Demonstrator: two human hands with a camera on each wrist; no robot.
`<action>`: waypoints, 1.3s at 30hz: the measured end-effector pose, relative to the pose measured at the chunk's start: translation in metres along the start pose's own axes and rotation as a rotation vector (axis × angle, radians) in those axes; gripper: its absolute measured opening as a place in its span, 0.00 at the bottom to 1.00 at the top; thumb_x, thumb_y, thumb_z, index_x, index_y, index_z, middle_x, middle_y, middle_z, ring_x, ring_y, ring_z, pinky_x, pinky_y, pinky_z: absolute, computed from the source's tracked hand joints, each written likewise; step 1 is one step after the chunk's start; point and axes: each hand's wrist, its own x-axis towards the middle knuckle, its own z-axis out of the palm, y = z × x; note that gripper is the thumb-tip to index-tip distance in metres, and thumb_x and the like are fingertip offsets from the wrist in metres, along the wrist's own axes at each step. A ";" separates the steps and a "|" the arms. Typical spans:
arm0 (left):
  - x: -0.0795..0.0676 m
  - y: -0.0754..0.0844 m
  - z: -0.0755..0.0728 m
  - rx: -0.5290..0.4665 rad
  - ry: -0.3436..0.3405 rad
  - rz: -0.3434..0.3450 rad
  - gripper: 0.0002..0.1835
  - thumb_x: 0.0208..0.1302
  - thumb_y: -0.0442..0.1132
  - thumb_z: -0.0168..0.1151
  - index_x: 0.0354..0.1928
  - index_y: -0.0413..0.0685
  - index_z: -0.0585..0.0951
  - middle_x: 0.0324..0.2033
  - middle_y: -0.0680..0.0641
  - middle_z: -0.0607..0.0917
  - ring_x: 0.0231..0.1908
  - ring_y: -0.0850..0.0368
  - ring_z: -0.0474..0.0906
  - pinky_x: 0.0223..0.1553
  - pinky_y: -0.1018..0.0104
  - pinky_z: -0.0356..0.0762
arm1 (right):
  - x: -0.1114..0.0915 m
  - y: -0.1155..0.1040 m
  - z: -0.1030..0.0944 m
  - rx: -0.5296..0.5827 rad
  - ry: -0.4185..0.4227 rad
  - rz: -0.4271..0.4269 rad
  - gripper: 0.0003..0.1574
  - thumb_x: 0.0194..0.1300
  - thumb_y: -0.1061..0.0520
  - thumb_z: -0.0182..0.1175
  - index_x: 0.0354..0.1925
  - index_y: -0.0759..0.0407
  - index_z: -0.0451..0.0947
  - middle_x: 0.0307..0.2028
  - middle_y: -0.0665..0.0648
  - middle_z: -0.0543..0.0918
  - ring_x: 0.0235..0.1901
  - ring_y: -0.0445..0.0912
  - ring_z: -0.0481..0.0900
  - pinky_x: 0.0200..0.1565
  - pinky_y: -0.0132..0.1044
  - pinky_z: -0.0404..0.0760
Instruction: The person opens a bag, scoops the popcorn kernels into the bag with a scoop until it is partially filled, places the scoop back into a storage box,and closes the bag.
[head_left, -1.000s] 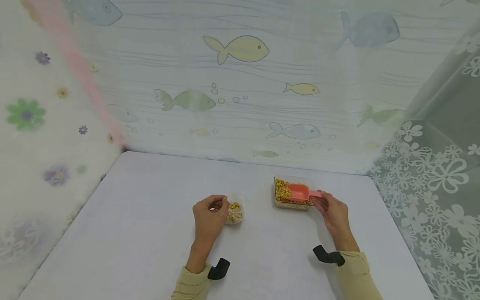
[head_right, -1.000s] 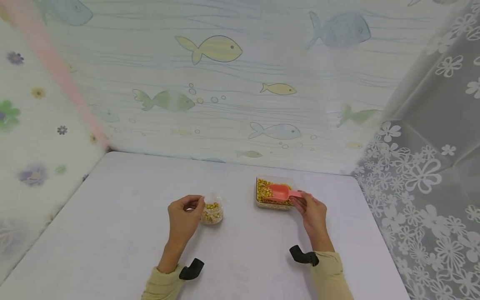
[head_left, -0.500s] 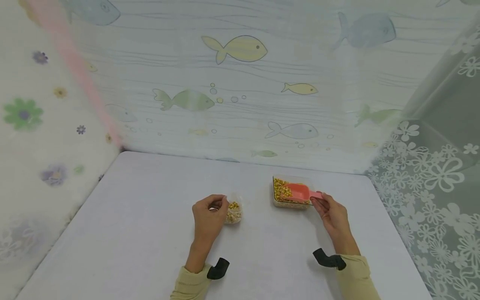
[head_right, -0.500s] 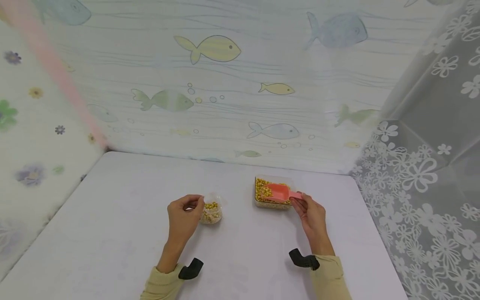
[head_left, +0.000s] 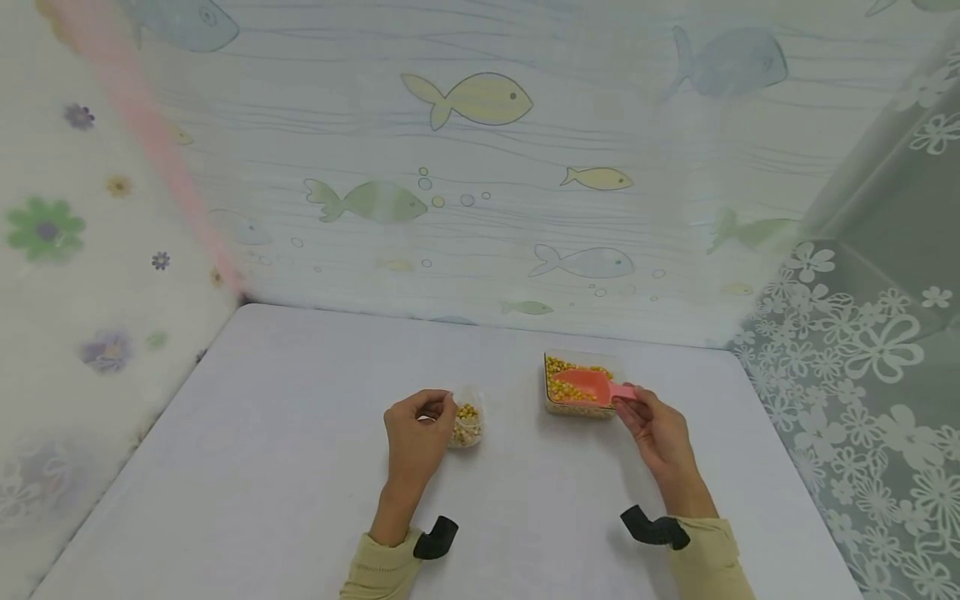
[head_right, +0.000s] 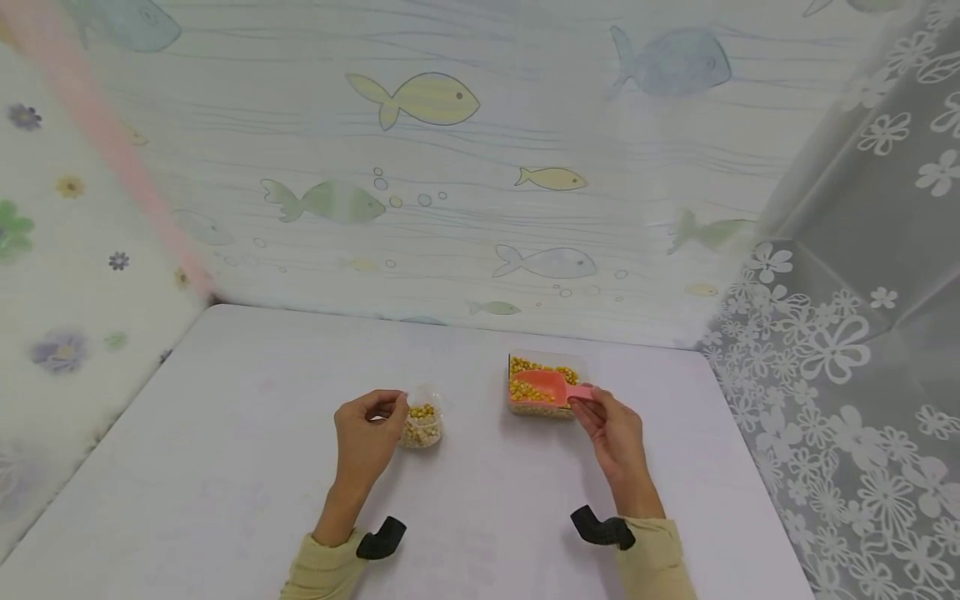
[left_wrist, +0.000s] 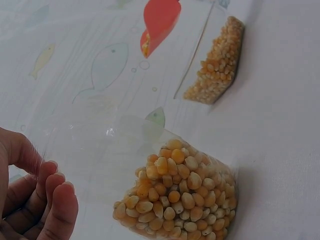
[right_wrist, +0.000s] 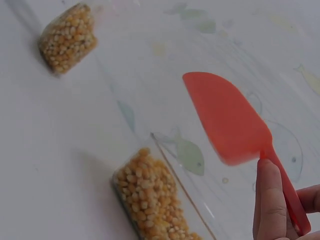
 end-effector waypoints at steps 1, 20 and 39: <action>0.000 -0.002 0.000 -0.003 0.000 0.003 0.03 0.61 0.25 0.67 0.33 0.33 0.88 0.23 0.42 0.85 0.26 0.54 0.80 0.26 0.74 0.77 | -0.001 0.001 0.001 -0.002 -0.011 0.000 0.20 0.79 0.57 0.51 0.34 0.56 0.87 0.33 0.53 0.89 0.37 0.41 0.89 0.47 0.31 0.84; -0.002 0.014 -0.003 0.000 -0.003 0.012 0.03 0.61 0.23 0.65 0.32 0.31 0.87 0.22 0.40 0.85 0.25 0.54 0.80 0.25 0.74 0.76 | -0.017 0.020 0.035 -0.109 -0.087 -0.011 0.18 0.81 0.56 0.47 0.38 0.55 0.82 0.33 0.53 0.88 0.37 0.41 0.88 0.48 0.31 0.84; 0.000 -0.003 -0.002 -0.028 -0.021 0.027 0.05 0.62 0.27 0.67 0.32 0.41 0.89 0.22 0.48 0.85 0.26 0.59 0.79 0.27 0.73 0.78 | -0.015 0.039 0.073 -0.139 -0.176 -0.019 0.13 0.79 0.58 0.51 0.46 0.61 0.81 0.37 0.55 0.89 0.38 0.44 0.89 0.47 0.34 0.85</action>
